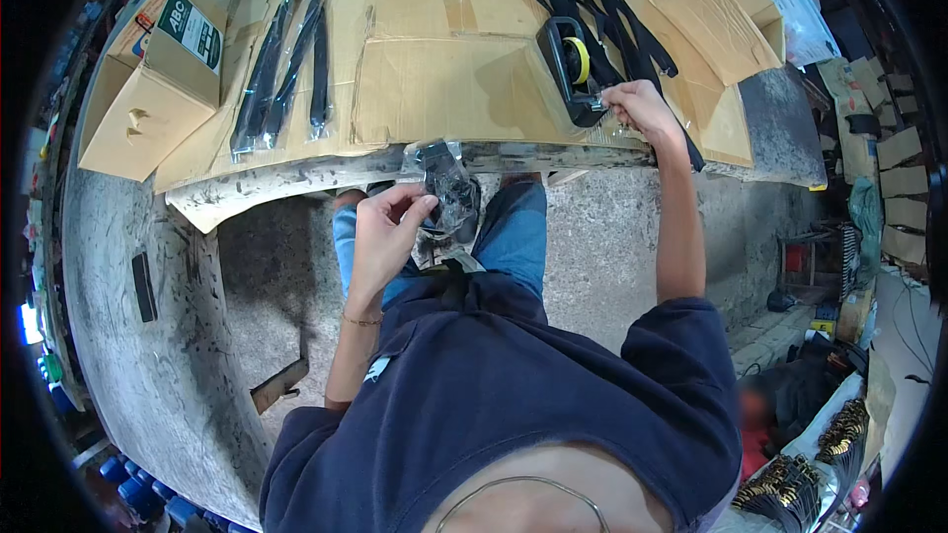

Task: Assembling adjustable plastic buckles onto black nylon straps and packing them into plastic bags.

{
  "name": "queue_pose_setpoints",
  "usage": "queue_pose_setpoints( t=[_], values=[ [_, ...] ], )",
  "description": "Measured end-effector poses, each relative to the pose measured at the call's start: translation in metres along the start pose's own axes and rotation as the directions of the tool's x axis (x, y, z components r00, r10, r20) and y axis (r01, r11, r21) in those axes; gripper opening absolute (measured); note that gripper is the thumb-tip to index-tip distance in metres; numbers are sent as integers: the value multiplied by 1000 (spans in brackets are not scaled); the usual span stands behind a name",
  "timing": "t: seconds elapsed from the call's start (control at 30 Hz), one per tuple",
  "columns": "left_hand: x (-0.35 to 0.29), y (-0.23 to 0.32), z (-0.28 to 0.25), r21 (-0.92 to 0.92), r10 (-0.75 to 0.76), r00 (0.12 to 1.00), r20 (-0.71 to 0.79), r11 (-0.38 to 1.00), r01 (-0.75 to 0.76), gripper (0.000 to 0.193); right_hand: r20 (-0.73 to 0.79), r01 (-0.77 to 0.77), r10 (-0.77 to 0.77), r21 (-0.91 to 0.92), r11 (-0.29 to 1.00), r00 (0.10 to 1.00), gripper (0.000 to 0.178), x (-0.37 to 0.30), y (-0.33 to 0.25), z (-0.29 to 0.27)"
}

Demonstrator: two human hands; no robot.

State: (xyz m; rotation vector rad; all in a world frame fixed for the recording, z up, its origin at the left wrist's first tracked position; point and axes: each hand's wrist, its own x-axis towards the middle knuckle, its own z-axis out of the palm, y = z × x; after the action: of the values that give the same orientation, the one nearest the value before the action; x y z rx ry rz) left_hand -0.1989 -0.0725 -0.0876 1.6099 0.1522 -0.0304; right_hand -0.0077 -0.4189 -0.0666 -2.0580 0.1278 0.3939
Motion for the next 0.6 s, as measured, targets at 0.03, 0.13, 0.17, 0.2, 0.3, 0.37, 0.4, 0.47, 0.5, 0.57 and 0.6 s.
queue_pose_setpoints(
  t=[0.03, 0.13, 0.17, 0.2, 0.3, 0.37, 0.4, 0.47, 0.5, 0.57, 0.6],
  values=[
    [-3, 3, 3, 8, -4, 1000, 1, 1000, 4, 14, 20, -4, 4, 15, 1000, 1000, 17, 1, 9, -2],
    [-7, 6, 5, 41, -9, 1000, 23, 999, 8, 14, 15, -35, 36, -23, 999, 999, 18, 3, 24, -7],
    [-8, 5, 5, 69, -5, 999, 40, 998, 2, 14, 16, -40, 40, -24, 999, 999, 18, 2, 27, -4],
    [-9, 4, 3, 68, -8, 999, 41, 998, 5, 14, 7, -28, 29, -19, 999, 1000, 18, -1, 30, -1],
    [-8, 0, -1, 58, -30, 998, 61, 998, 26, 15, -28, -17, 18, 15, 1000, 999, 18, -6, 35, 5],
    [-7, -1, -1, 52, -38, 998, 49, 998, 35, 15, -55, -20, 22, 42, 999, 998, 17, -10, 34, 7],
    [-7, -2, -1, 51, -37, 998, 47, 998, 35, 15, -55, -32, 35, 54, 998, 998, 16, -11, 32, 7],
    [-7, -3, 0, 46, -52, 997, 52, 998, 49, 14, -54, -44, 47, 66, 997, 997, 15, -13, 30, 7],
    [-8, -2, 0, 46, -51, 997, 50, 998, 49, 14, -55, -40, 44, 67, 997, 998, 14, -14, 29, 7],
    [-9, 1, 3, 29, -37, 997, 64, 999, 35, 15, -58, -36, 40, 66, 997, 997, 13, -14, 32, 4],
    [-10, 1, 3, 29, -36, 997, 63, 999, 35, 15, -57, -36, 40, 75, 997, 998, 11, -12, 37, 2]
  ],
)
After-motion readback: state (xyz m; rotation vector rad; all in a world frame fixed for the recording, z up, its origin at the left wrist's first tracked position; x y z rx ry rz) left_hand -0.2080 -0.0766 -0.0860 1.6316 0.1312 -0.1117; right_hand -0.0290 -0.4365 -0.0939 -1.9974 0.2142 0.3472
